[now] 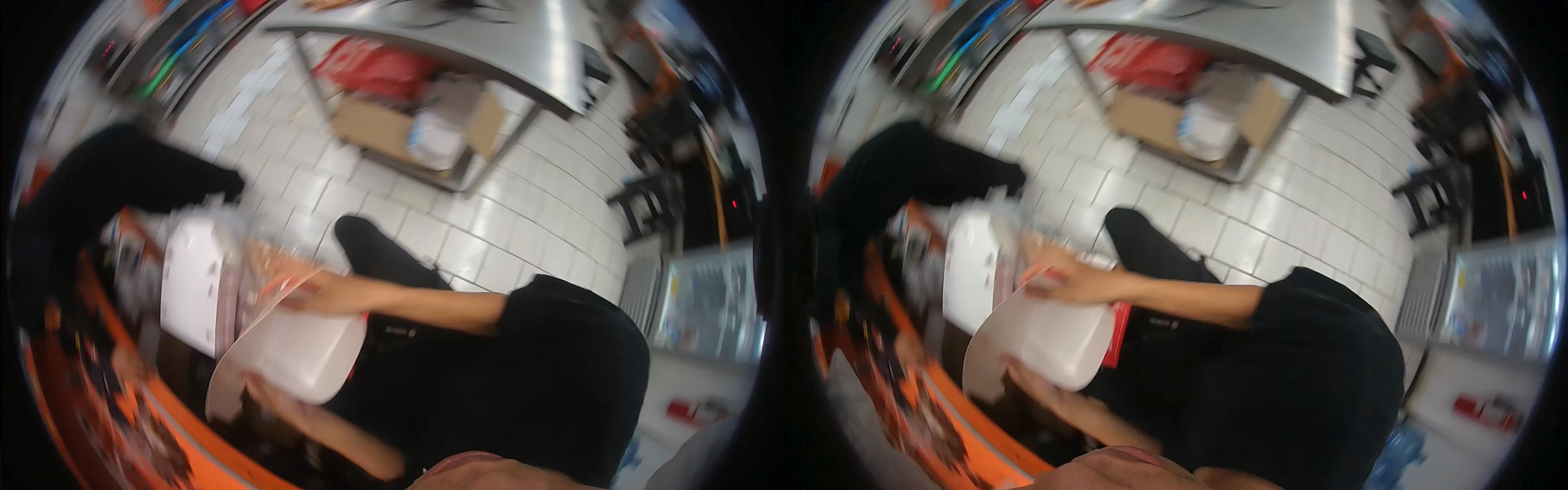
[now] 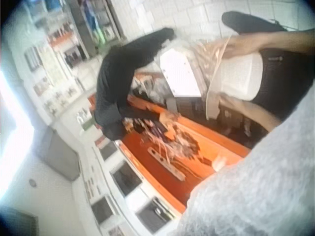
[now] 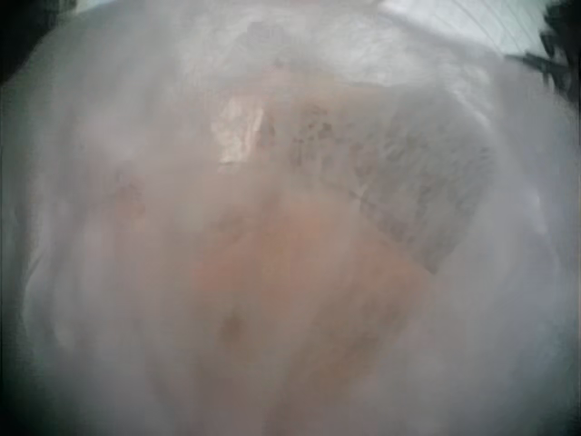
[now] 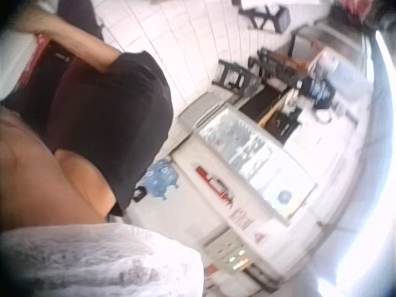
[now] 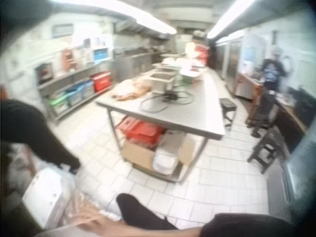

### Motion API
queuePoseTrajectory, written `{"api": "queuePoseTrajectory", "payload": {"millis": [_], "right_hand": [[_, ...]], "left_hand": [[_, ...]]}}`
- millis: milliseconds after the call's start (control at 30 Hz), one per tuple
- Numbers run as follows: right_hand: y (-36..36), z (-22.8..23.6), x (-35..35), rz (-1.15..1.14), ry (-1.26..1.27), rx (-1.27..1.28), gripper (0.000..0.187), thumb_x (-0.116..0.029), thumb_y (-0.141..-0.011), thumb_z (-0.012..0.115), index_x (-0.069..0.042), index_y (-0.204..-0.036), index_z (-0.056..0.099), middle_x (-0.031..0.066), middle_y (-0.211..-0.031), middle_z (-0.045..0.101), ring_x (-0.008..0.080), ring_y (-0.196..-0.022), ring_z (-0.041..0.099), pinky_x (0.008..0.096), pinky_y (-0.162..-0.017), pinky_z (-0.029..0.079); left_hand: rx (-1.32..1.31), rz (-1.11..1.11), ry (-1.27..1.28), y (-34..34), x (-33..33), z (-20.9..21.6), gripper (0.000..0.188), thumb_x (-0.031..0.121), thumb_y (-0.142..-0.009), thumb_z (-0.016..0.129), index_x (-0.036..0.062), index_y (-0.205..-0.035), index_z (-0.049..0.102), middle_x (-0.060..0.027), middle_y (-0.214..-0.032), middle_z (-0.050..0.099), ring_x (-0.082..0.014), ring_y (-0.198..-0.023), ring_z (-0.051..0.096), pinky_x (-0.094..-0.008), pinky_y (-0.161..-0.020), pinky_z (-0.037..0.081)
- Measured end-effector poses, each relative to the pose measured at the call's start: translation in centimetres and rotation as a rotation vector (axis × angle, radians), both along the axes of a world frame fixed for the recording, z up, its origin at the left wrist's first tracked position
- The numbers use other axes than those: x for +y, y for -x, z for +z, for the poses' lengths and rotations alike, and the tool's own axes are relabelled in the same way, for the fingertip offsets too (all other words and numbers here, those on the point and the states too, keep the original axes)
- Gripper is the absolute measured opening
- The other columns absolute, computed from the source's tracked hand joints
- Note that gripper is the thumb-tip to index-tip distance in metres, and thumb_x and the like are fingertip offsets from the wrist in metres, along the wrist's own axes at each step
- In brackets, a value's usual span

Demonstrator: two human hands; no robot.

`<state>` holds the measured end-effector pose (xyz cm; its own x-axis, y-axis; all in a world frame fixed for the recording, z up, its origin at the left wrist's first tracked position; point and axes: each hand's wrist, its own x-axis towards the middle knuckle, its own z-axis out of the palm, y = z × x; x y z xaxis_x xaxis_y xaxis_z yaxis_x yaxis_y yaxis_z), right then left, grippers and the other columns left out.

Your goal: The person assembles red and white cardboard boxes by folding the flaps and tucking them into slots. They repeatedly pick up flat-packed boxes, fold them into shape, and stack the finished boxes on their lap.

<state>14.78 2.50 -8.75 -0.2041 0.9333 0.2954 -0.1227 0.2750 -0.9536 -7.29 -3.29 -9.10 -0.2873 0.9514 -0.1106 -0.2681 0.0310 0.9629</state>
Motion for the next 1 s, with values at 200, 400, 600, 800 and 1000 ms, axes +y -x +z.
{"api": "queuePoseTrajectory", "payload": {"millis": [200, 400, 600, 800, 1000], "right_hand": [[-0.7, -0.7, -2.6, -0.125, 0.108, 0.184, 0.018, -0.010, -0.096, 0.068, -0.007, -0.114, 0.071, 0.0124, -0.138, 0.058, 0.0257, -0.127, 0.057, 0.0337, -0.100, 0.047], [0.0, 0.5, -1.0, -0.041, 0.078, 0.073, 0.039, -0.041, -0.098, 0.068, -0.002, -0.103, 0.068, 0.0205, -0.146, 0.052, 0.0286, -0.126, 0.056, 0.0400, -0.099, 0.049], [1.6, 2.0, -1.7, -0.148, 0.443, 0.235, 0.036, -0.032, -0.100, 0.068, 0.003, -0.094, 0.074, 0.0134, -0.128, 0.064, 0.0155, -0.110, 0.061, 0.0302, -0.091, 0.049], [1.5, 1.9, -1.0, -0.244, 0.514, 0.183, 0.045, -0.024, -0.097, 0.069, 0.009, -0.125, 0.057, 0.0158, -0.118, 0.065, 0.0187, -0.106, 0.062, 0.0330, -0.093, 0.049], [1.0, 2.3, -0.7, -0.037, 0.297, -0.024, 0.043, -0.034, -0.105, 0.059, -0.001, -0.132, 0.057, 0.0076, -0.117, 0.065, 0.0143, -0.107, 0.059, 0.0302, -0.098, 0.046]], "left_hand": [[0.026, 0.029, -0.171, -2.3, 0.2, -0.1, 0.020, 0.010, -0.096, 0.066, -0.0044, -0.110, 0.070, -0.0200, -0.137, 0.059, -0.0237, -0.120, 0.061, -0.0386, -0.105, 0.049], [0.047, 0.009, -0.175, -1.9, -0.2, 1.5, 0.009, 0.007, -0.092, 0.069, -0.0010, -0.095, 0.070, -0.0212, -0.137, 0.058, -0.0248, -0.118, 0.062, -0.0378, -0.105, 0.047], [-0.041, 0.109, -0.170, -1.2, -0.1, 0.0, 0.026, 0.018, -0.092, 0.077, 0.0008, -0.110, 0.068, -0.0145, -0.130, 0.063, -0.0207, -0.116, 0.062, -0.0350, -0.104, 0.043], [-0.070, 0.062, -0.076, -0.7, 0.0, 1.1, 0.052, 0.015, -0.095, 0.074, -0.0050, -0.137, 0.051, -0.0120, -0.130, 0.063, -0.0179, -0.118, 0.059, -0.0329, -0.105, 0.041], [-0.228, 0.164, -0.028, 0.0, 0.6, 1.2, 0.056, 0.022, -0.099, 0.069, -0.0016, -0.143, 0.045, -0.0133, -0.131, 0.062, -0.0201, -0.116, 0.063, -0.0339, -0.100, 0.050]]}}
